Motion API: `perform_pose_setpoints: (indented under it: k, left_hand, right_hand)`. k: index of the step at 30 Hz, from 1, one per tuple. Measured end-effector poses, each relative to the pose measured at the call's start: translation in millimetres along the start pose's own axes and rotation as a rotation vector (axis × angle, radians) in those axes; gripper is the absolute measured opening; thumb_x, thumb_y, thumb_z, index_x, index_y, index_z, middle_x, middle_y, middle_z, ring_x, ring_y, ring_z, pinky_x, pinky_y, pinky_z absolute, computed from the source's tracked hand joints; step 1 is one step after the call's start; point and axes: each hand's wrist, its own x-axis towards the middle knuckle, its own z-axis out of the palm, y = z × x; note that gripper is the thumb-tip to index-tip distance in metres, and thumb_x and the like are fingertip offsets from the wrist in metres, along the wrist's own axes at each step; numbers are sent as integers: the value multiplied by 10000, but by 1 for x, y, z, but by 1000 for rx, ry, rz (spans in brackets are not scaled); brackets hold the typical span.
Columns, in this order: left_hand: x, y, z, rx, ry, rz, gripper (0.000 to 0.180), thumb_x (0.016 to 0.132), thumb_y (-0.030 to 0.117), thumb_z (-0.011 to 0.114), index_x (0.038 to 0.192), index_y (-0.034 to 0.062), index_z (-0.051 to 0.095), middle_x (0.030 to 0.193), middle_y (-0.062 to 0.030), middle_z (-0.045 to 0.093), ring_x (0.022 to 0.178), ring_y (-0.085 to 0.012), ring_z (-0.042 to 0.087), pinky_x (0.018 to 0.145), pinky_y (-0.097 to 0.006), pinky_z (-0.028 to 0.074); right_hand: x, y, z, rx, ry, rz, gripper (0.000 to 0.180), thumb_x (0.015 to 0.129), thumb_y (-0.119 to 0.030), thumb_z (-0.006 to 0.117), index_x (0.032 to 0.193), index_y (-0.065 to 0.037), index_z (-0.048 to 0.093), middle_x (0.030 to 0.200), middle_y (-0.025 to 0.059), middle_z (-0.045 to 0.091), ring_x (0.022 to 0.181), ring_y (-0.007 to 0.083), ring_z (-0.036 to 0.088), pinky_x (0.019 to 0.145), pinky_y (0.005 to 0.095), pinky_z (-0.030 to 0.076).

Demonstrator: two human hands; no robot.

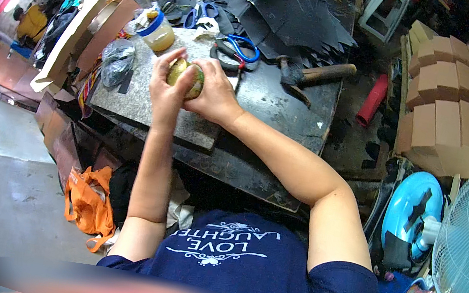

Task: The person assembles a red and black leather item by applying adhesive and pressing pieces together. They use scissors to trim edges and a mallet to secure the assembly. The person also handles an orange cloth bag and a jar of adhesive during the process.

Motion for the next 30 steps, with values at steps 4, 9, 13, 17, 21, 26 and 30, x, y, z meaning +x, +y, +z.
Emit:
perform_pose_setpoints:
  k: [4,9,13,17,21,26,30]
  left_hand:
    - [4,2,-36,-45,-390,129,613,849,138,631,1436,28,490,1439,-182,471,1365,-301,439,1145,-401,325]
    - [-1,7,-35,162,-247,160,586,851,135,774,1376,14,542,1317,-129,575,1213,-214,558,1035,-340,436]
    - [1,-3,-9,385,44,254,492,760,186,853,1171,31,631,1003,-101,581,975,-239,595,900,-361,483]
    - [2,-18,-4,285,50,256,542,753,203,833,1208,27,598,1102,-130,589,1047,-266,590,950,-395,470]
    - [-7,-26,-9,-264,-72,94,581,826,143,681,1354,-24,505,1349,-165,545,1230,-262,542,1097,-400,390]
    - [-9,-27,-12,-100,-70,174,571,857,165,681,1370,-24,517,1339,-173,555,1223,-277,546,1083,-387,401]
    - [-9,-25,-9,102,-7,297,558,873,240,751,1331,-13,557,1258,-177,571,1159,-298,575,1019,-383,449]
  right_hand:
    - [1,0,-5,-53,-119,-81,924,529,-395,919,1285,-43,523,1178,176,572,1179,369,538,1017,459,417]
    - [-2,-3,1,-119,-84,-95,898,568,-436,896,1286,-39,529,1185,171,584,1150,354,557,957,463,408]
    - [-6,-3,6,-135,2,-85,779,613,-389,872,1226,-49,532,1146,172,573,1119,361,563,953,482,419]
    - [-6,-1,6,-122,19,-111,840,617,-374,864,1295,-47,493,1206,187,569,1165,360,554,993,486,413]
    - [-1,3,0,-38,-60,-174,940,622,-383,860,1384,-34,437,1310,205,553,1235,369,533,1043,466,397]
    - [0,8,-3,-3,-115,-157,884,704,-336,810,1412,-1,401,1332,244,544,1241,398,531,1057,467,396]
    - [-4,8,3,-19,-38,-167,827,718,-225,786,1409,-4,390,1280,237,557,1225,400,539,1059,467,407]
